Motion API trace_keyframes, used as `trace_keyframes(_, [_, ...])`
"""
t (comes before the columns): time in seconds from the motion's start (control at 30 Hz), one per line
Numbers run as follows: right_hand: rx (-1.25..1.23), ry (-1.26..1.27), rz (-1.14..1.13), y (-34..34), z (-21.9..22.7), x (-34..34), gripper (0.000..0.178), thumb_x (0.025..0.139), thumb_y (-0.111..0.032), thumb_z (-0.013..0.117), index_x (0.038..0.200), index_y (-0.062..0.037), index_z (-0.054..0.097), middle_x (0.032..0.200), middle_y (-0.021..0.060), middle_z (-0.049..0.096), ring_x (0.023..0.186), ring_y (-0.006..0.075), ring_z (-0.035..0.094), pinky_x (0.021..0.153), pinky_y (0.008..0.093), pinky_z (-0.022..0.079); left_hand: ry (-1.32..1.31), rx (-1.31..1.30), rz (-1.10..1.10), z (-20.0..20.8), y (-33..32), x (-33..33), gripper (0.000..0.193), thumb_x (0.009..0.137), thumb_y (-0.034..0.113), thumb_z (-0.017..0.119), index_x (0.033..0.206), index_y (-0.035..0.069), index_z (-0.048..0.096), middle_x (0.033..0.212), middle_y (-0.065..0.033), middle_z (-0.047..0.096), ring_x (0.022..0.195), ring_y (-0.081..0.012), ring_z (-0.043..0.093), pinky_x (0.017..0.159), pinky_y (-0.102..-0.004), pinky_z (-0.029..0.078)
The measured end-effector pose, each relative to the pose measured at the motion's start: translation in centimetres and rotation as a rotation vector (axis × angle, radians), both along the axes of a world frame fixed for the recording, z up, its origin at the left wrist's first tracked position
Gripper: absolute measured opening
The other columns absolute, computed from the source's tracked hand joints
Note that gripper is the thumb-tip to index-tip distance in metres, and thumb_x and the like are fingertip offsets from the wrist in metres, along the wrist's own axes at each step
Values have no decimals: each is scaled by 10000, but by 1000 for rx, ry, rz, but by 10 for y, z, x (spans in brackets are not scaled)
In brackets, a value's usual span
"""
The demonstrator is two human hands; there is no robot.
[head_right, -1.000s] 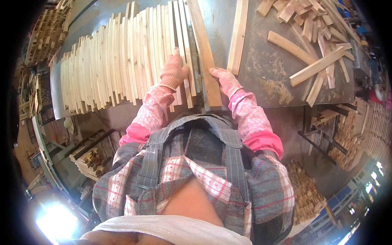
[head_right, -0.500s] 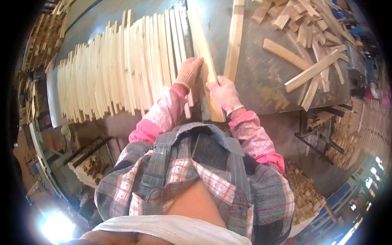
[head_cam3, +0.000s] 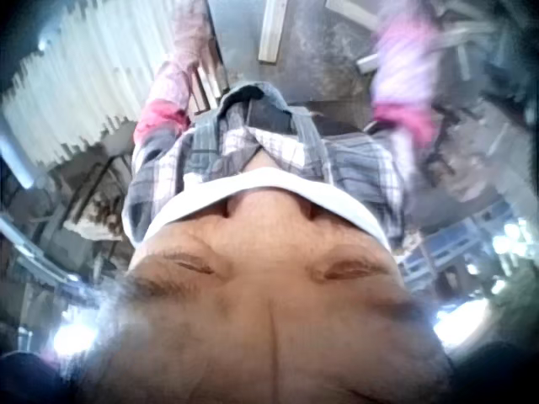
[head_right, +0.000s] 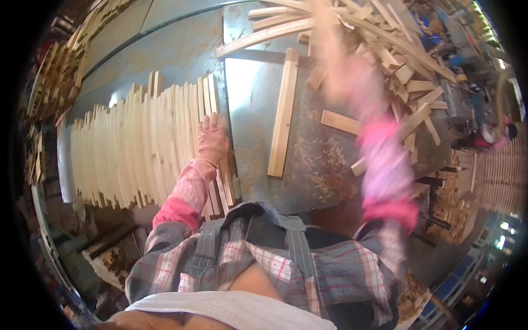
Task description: The person picks up wooden planks from a disorganized pile on a metal table and arranges them into a neat, vertical stack. The task involves repetitive handling of individual pieces to create an organized assembly.
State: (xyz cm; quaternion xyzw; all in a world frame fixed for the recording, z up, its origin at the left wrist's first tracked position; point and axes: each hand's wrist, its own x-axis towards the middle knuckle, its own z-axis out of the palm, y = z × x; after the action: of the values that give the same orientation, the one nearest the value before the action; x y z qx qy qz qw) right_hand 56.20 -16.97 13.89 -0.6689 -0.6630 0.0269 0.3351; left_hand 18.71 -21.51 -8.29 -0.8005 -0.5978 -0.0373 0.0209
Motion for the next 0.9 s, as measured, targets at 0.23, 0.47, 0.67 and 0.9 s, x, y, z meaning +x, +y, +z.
trace_keyframes(0.23, [-330,-653,234,176,-7,81,463,910,-401,671,1139,-3,612,1129,234,697,1013,449,643,869,520,511,-214,-106,279,0,-5,5,695,861,273,668,1497,81,462,1599,-167,378,1489,-389,321,1245,-512,227])
trace_keyframes(0.47, [-839,-242,-72,20,-176,-68,1004,796,-380,847,1524,50,305,1466,306,482,1308,432,549,1079,471,482,-295,-113,336,3,-3,17,670,844,255,659,1467,74,496,1569,-162,422,1471,-369,359,1240,-489,249])
trace_keyframes(0.67, [-830,188,92,-44,-200,-95,894,752,-173,823,1512,27,397,1491,281,482,1342,395,529,1127,429,441,-435,-51,283,16,-11,6,582,837,181,615,1407,82,553,1448,-213,528,1392,-401,457,1212,-524,291])
trace_keyframes(0.9, [-967,346,489,7,-203,-194,507,942,-366,636,1262,27,648,1183,267,695,1127,383,666,989,445,487,-756,-104,415,18,-27,-1,689,870,341,691,1465,55,497,1510,-233,467,1427,-421,403,1216,-517,273])
